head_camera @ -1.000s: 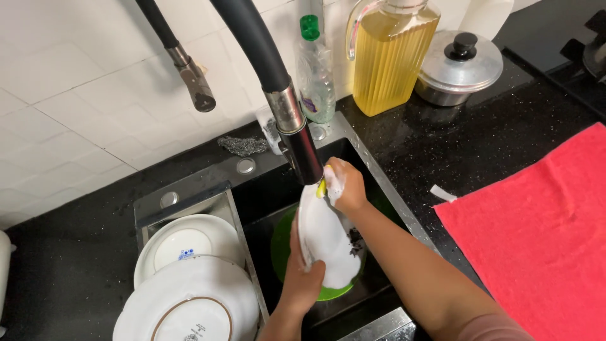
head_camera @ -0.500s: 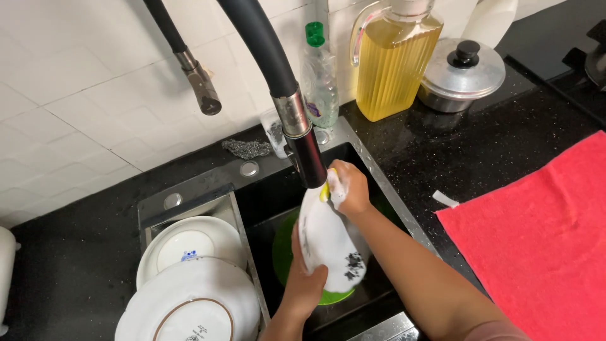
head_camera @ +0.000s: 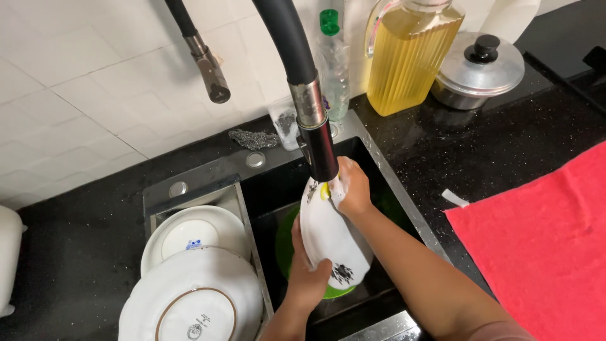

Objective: Washing and rinsing ceramic bowls and plates in a kitchen sink using a sponge and dish soap.

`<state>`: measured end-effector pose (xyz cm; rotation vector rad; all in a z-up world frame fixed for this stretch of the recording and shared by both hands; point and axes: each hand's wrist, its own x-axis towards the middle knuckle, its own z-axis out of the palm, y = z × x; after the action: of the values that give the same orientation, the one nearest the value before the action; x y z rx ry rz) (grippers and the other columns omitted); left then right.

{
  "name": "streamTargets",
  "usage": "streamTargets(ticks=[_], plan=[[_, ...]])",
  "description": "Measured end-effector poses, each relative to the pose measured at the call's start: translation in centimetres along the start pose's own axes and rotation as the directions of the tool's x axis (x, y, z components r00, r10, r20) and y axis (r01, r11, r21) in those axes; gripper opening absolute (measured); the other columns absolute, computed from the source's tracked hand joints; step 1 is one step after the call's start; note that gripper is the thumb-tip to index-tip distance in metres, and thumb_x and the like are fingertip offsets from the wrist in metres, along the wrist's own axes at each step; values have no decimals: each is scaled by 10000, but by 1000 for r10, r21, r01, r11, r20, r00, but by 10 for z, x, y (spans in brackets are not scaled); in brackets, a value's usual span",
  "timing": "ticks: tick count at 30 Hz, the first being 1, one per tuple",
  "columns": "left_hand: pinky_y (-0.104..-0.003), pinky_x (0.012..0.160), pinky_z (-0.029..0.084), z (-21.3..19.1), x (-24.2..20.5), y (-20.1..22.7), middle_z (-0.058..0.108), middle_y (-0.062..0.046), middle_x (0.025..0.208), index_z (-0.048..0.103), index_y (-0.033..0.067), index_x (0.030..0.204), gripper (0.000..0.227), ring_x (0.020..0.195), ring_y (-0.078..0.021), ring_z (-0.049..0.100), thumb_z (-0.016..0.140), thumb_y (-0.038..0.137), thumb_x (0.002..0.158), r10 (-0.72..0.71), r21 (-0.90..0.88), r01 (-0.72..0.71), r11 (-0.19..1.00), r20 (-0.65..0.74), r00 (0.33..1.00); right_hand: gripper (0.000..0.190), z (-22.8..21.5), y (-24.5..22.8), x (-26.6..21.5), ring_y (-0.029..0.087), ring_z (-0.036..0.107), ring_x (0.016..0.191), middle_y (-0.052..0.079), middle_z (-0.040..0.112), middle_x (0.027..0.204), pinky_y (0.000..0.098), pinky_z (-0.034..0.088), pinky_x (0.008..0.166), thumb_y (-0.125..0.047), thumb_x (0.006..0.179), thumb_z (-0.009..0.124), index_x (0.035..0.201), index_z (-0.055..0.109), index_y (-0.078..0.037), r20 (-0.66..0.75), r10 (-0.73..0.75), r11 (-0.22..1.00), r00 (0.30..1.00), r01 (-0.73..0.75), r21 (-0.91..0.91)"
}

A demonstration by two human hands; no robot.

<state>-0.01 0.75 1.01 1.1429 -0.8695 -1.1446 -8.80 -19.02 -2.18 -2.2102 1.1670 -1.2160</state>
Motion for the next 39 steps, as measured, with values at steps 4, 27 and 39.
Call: streamTargets(ticks=[4, 27, 39], plan=[[-313, 1043, 434, -4, 3, -6, 498, -103, 1455, 61, 206, 1618, 996, 1293, -199, 518, 461, -70, 749, -140, -13, 141, 990, 59, 988, 224, 16, -7, -14, 382, 613, 890, 141, 627, 903, 507, 482, 773, -302, 901, 573, 921, 623, -84, -18, -263, 926, 965, 258, 277], [-401, 1139, 338, -22, 13, -18, 423, -96, 1558, 233, 160, 1605, 672, 1375, -249, 441, 505, 166, 989, 63, -495, -280, 823, -409, 910, 658, -37, -113, -77, 501, 161, 1512, 226, 218, 1658, 559, 177, 1210, -332, 1001, 567, 1599, 337, -181, 610, -284, 958, 740, 251, 142], [-421, 1160, 353, -11, 2, -17, 455, -132, 1572, 297, 95, 1590, 686, 1408, -269, 468, 553, 357, 1010, 137, -459, -307, 834, -366, 920, 617, -109, -39, -46, 423, 242, 1502, 66, 387, 1620, 432, 289, 1210, -180, 893, 551, 1507, 489, -191, 539, -106, 866, 835, 344, -363]])
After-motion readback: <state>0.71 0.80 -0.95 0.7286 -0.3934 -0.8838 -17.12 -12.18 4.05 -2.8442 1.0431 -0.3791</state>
